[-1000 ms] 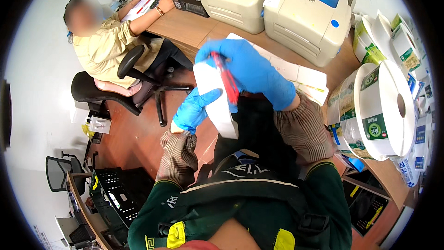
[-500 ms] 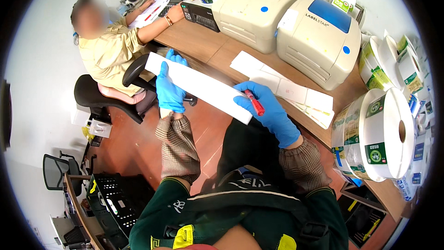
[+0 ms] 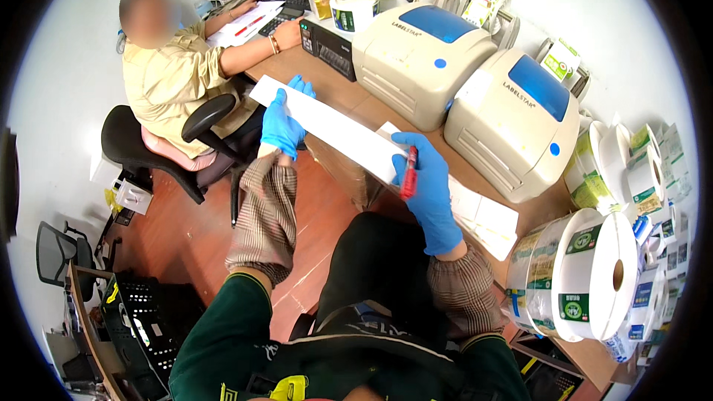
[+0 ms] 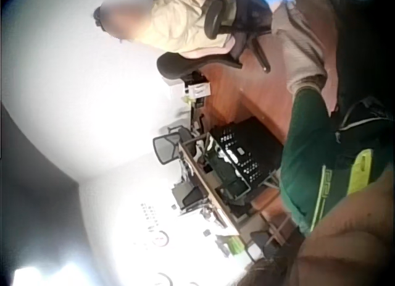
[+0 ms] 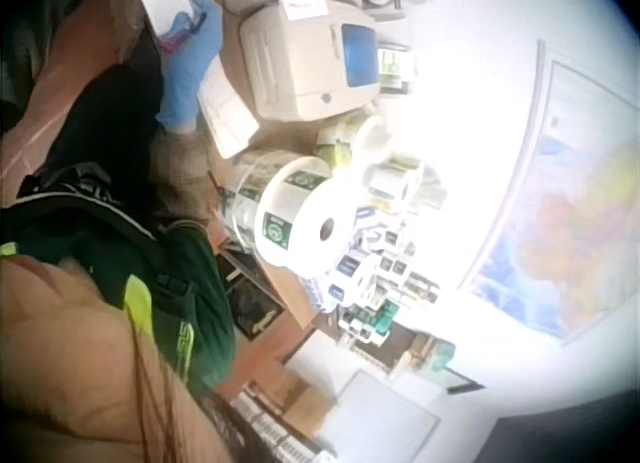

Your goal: The person holds a long white paper strip and writes on it with a red pen. They repeatedly tear off sections of the strip, write on them, and place them on the desk. The person also handles a roll of paper towels and a roll of printed labels.

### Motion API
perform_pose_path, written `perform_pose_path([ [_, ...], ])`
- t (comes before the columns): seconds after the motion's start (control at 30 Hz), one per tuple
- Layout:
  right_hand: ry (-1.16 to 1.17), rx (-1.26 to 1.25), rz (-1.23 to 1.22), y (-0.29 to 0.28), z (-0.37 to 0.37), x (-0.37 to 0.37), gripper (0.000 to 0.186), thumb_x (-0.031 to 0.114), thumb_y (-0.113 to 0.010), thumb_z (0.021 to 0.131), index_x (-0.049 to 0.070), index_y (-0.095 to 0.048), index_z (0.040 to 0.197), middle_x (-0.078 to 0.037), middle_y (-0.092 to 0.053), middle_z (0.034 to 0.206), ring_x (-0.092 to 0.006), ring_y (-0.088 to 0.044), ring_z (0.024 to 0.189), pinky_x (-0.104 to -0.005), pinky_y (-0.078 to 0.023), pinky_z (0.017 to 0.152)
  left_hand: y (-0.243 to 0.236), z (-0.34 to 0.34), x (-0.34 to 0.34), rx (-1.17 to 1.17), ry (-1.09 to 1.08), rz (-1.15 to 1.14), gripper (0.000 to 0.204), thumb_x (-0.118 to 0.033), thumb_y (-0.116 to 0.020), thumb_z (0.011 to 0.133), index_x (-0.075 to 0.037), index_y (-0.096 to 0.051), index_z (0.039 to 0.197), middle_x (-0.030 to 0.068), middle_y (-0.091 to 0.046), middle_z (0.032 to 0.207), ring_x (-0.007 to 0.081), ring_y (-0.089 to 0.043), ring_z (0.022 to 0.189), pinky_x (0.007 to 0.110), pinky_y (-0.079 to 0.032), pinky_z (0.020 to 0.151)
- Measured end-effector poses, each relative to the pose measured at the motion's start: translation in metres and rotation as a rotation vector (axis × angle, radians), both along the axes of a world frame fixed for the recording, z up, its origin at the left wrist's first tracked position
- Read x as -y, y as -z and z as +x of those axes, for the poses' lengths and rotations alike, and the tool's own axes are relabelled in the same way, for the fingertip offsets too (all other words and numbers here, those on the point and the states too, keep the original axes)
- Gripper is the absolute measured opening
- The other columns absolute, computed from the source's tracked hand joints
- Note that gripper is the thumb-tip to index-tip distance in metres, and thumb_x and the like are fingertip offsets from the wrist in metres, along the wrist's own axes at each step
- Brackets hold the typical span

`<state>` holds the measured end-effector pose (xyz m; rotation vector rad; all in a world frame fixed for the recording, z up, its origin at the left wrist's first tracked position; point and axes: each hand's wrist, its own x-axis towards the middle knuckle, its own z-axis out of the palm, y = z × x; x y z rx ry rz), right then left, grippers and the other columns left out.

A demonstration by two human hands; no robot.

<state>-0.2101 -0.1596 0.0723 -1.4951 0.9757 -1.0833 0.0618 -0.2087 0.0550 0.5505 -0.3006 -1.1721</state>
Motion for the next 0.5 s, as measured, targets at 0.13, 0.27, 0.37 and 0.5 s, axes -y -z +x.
perform_pose_path([
  [0.13, -0.012, 0.189, 0.028, 0.004, 0.008, 0.029, 0.025, -0.005, -0.051, 0.088, 0.005, -0.061, 0.108, 0.0, -0.052, 0.08, -0.0045, -0.047, 0.066, -0.0184, -0.043, 0.058, -0.001, 0.003, 0.023, -0.039, -0.083, 0.088, 0.049, -0.031, -0.029, 0.101, 0.0, -0.039, 0.137, 0.0132, -0.047, 0.135, 0.0274, -0.046, 0.121, 0.041, -0.035, 0.106],
  [0.27, -0.02, 0.262, 0.169, -0.003, 0.002, 0.014, 0.024, -0.001, -0.047, 0.09, 0.003, -0.06, 0.11, 0.001, -0.048, 0.077, -0.004, -0.043, 0.064, -0.0156, -0.037, 0.055, 0.025, 0.017, 0.022, -0.085, 0.008, -0.055, 0.044, -0.03, -0.03, 0.101, -0.001, -0.047, 0.129, 0.0073, -0.058, 0.099, 0.023, -0.054, 0.094, 0.039, -0.042, 0.097],
  [0.37, 0.045, 0.199, 0.04, 0.012, -0.009, 0.016, 0.026, 0.0, -0.048, 0.089, 0.001, -0.059, 0.113, 0.001, -0.051, 0.077, -0.0042, -0.044, 0.064, -0.0152, -0.037, 0.057, 0.028, 0.011, 0.032, -0.091, 0.008, -0.065, 0.043, -0.029, -0.029, 0.101, 0.0, -0.05, 0.124, 0.0057, -0.054, 0.087, 0.0221, -0.052, 0.084, 0.038, -0.042, 0.093],
  [0.5, 0.085, 0.091, -0.091, 0.004, -0.024, 0.018, 0.026, -0.001, -0.05, 0.089, 0.002, -0.06, 0.113, -0.001, -0.055, 0.081, -0.0063, -0.052, 0.07, -0.0166, -0.042, 0.061, 0.032, 0.004, 0.041, -0.141, -0.097, 0.094, 0.043, -0.029, -0.028, 0.101, 0.002, -0.052, 0.12, 0.0055, -0.051, 0.082, 0.0226, -0.05, 0.082, 0.039, -0.042, 0.093],
])
